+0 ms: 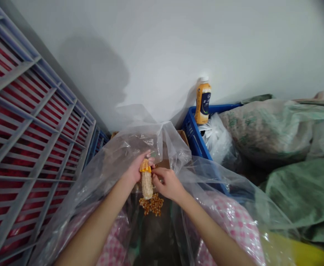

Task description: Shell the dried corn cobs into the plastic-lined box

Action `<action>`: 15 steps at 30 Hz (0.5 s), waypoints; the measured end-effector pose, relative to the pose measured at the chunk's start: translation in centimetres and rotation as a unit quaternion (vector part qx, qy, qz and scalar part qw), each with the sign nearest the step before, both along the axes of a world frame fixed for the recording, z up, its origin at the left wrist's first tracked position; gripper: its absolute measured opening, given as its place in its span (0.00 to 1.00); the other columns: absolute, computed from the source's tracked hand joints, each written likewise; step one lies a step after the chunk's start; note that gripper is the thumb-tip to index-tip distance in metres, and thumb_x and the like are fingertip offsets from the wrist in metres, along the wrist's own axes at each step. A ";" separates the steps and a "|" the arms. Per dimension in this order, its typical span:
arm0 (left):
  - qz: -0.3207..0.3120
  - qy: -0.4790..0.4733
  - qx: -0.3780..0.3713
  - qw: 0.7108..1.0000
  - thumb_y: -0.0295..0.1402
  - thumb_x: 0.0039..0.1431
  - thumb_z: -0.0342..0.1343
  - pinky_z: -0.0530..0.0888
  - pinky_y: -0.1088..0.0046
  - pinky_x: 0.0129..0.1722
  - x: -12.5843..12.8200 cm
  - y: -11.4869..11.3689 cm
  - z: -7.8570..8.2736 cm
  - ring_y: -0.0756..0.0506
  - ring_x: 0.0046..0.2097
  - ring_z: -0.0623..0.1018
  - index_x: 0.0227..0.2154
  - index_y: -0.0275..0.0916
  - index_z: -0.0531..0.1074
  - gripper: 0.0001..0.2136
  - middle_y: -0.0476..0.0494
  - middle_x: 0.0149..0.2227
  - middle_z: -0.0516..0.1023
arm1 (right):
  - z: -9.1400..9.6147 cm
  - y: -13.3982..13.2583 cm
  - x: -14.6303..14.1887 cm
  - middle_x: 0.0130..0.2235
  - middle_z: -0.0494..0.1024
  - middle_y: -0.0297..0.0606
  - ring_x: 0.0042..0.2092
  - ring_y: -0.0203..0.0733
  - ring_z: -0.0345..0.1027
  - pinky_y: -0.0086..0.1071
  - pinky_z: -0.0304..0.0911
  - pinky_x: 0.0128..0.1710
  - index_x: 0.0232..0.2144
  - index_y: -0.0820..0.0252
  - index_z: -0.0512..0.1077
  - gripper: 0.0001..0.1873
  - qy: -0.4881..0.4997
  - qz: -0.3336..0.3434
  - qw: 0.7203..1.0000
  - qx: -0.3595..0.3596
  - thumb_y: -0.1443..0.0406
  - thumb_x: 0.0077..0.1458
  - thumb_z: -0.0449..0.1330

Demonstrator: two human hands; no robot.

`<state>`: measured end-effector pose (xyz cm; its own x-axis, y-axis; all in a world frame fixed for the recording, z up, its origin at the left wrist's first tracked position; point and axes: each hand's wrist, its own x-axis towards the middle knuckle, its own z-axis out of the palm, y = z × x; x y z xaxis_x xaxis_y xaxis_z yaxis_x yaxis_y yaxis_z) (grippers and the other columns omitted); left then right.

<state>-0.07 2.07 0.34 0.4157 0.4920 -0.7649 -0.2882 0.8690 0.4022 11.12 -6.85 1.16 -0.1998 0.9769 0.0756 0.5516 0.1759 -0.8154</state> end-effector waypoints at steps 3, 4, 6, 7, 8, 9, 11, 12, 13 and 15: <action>-0.009 0.007 0.018 1.000 0.36 0.51 0.55 0.66 0.80 0.14 0.0 0.1 0.5 0.53 0.14 0.67 0.18 0.38 0.59 0.12 0.55 0.12 0.62 | 0.5 0.3 0.9 0.26 0.73 0.35 0.28 0.35 0.63 0.25 0.53 0.30 0.24 0.62 0.71 0.11 0.029 0.008 0.999 -0.043 0.68 0.51 0.50; -0.006 0.011 0.026 1.000 0.36 0.51 0.55 0.66 0.80 0.14 0.1 0.1 0.7 0.53 0.13 0.67 0.19 0.38 0.59 0.12 0.55 0.13 0.62 | 0.6 0.5 1.4 0.25 0.73 0.35 0.28 0.35 0.64 0.26 0.54 0.30 0.23 0.62 0.71 0.12 0.038 -0.018 0.996 -0.072 0.67 0.52 0.50; -0.004 0.017 0.041 0.999 0.35 0.51 0.55 0.67 0.79 0.14 0.4 -0.3 1.2 0.54 0.13 0.66 0.19 0.38 0.60 0.12 0.55 0.14 0.64 | 0.6 1.1 2.3 0.22 0.73 0.36 0.27 0.36 0.65 0.27 0.55 0.29 0.18 0.62 0.70 0.18 0.068 -0.108 0.981 -0.145 0.63 0.54 0.48; -0.007 0.022 0.046 0.999 0.35 0.51 0.55 0.68 0.79 0.15 0.6 -0.6 1.5 0.55 0.13 0.65 0.19 0.38 0.61 0.11 0.54 0.15 0.64 | 0.5 1.4 2.6 0.22 0.72 0.37 0.27 0.37 0.65 0.27 0.56 0.29 0.18 0.62 0.70 0.21 0.104 -0.157 0.965 -0.183 0.60 0.55 0.47; -0.015 0.025 0.049 0.998 0.36 0.51 0.55 0.68 0.79 0.14 0.7 -1.0 1.7 0.55 0.13 0.65 0.20 0.38 0.61 0.11 0.54 0.15 0.64 | 0.3 1.6 2.7 0.23 0.72 0.38 0.27 0.37 0.65 0.27 0.57 0.29 0.18 0.62 0.70 0.22 0.159 -0.192 0.943 -0.221 0.57 0.56 0.46; -0.030 0.023 0.051 0.998 0.36 0.52 0.54 0.68 0.78 0.14 0.9 -1.4 1.9 0.55 0.13 0.65 0.20 0.38 0.62 0.11 0.54 0.15 0.64 | 0.1 1.8 2.7 0.23 0.72 0.37 0.27 0.36 0.66 0.27 0.58 0.29 0.21 0.62 0.70 0.22 0.230 -0.206 0.916 -0.256 0.55 0.55 0.46; -0.069 0.001 0.052 0.996 0.37 0.52 0.54 0.68 0.78 0.14 1.2 -2.3 2.0 0.55 0.13 0.64 0.19 0.37 0.62 0.12 0.54 0.14 0.64 | -0.5 2.0 2.1 0.22 0.70 0.34 0.24 0.35 0.65 0.27 0.59 0.27 0.24 0.61 0.68 0.20 0.378 -0.191 0.849 -0.315 0.52 0.54 0.47; -0.084 -0.011 0.051 0.995 0.37 0.52 0.54 0.67 0.79 0.14 1.3 -2.7 2.0 0.55 0.13 0.64 0.18 0.37 0.62 0.12 0.54 0.14 0.63 | -0.8 2.0 1.6 0.20 0.68 0.31 0.22 0.34 0.63 0.27 0.59 0.25 0.25 0.60 0.66 0.20 0.429 -0.179 0.819 -0.336 0.51 0.53 0.47; -0.093 -0.018 0.049 0.994 0.37 0.51 0.54 0.67 0.79 0.14 1.4 -3.1 1.9 0.55 0.13 0.64 0.17 0.37 0.61 0.13 0.54 0.14 0.63 | -0.9 2.0 1.2 0.18 0.65 0.29 0.19 0.33 0.61 0.27 0.58 0.22 0.24 0.59 0.64 0.20 0.457 -0.173 0.800 -0.347 0.50 0.53 0.48; -0.094 -0.011 0.042 0.995 0.38 0.50 0.56 0.67 0.79 0.14 1.6 -3.5 1.6 0.54 0.13 0.65 0.17 0.37 0.63 0.13 0.53 0.15 0.66 | -0.9 1.9 0.7 0.17 0.62 0.27 0.18 0.33 0.58 0.27 0.57 0.21 0.24 0.58 0.63 0.21 0.462 -0.197 0.806 -0.315 0.48 0.52 0.48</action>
